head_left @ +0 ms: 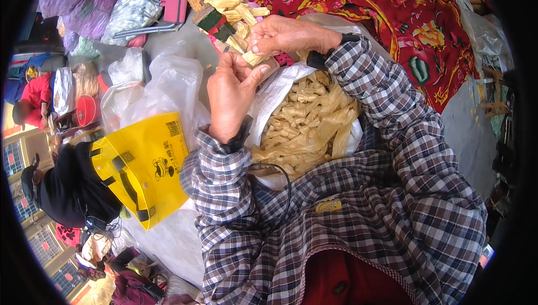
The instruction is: The person sits on the ground and weaves thin bamboo strips by hand into a flat mat. They repeatedly interlace the strips, adjusting tension and alignment, and place finished sections into a white bag on their lap.
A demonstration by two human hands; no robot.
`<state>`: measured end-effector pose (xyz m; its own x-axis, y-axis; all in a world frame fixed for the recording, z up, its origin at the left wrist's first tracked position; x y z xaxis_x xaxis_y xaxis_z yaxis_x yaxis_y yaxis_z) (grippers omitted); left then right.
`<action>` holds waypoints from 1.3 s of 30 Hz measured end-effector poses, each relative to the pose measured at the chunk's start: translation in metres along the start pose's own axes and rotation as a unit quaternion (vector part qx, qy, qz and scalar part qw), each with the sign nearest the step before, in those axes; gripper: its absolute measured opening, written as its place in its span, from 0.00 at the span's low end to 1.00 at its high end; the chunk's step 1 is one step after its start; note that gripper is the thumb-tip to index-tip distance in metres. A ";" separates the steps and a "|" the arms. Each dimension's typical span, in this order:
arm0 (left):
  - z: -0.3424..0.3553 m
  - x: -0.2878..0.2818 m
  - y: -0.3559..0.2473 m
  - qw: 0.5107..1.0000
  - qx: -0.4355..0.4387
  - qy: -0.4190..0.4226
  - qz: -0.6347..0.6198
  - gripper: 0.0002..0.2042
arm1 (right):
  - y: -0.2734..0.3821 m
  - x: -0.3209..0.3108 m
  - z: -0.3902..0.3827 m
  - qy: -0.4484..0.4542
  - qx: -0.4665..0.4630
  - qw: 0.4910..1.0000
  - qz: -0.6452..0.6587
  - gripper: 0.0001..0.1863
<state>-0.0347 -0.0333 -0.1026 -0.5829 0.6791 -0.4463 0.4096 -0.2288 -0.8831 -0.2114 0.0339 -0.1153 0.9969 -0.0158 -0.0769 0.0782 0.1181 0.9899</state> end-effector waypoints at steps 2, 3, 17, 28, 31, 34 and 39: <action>-0.001 0.001 -0.003 0.997 0.054 -0.032 0.037 0.12 | 0.007 0.006 -0.002 0.006 -0.009 0.998 0.061 0.10; -0.001 0.000 -0.004 0.993 0.088 -0.047 0.057 0.11 | 0.011 0.009 -0.002 0.006 -0.009 0.997 0.079 0.11; 0.002 -0.018 -0.005 0.969 0.146 -0.174 0.093 0.02 | 0.023 0.007 -0.006 0.040 0.082 0.991 0.100 0.18; 0.003 -0.021 -0.007 0.986 0.094 -0.132 0.045 0.04 | 0.054 -0.010 -0.008 -0.068 -0.149 0.951 0.262 0.19; -0.002 -0.008 -0.012 0.996 0.069 0.047 0.020 0.04 | 0.043 0.004 -0.004 -0.122 -0.160 0.951 0.233 0.22; -0.008 -0.011 -0.013 0.986 -0.008 0.078 -0.144 0.03 | 0.033 0.012 0.000 -0.072 -0.177 0.981 -0.033 0.21; 0.001 -0.012 -0.009 0.986 0.133 -0.084 0.054 0.06 | 0.021 0.022 -0.001 -0.012 -0.215 0.941 -0.261 0.14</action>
<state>-0.0319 -0.0402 -0.0891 -0.6634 0.5209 -0.5372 0.2901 -0.4827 -0.8263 -0.1878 0.0370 -0.0966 0.8223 -0.2040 -0.5312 0.5571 0.4790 0.6784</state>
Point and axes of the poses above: each hand's wrist, its own z-axis towards the middle knuckle, its own x-axis out of the palm, y = z × x, the point moved 1 cm from there along z, towards the middle knuckle, and after that the axes turned 11 degrees about -x, right-handed, at the moved point
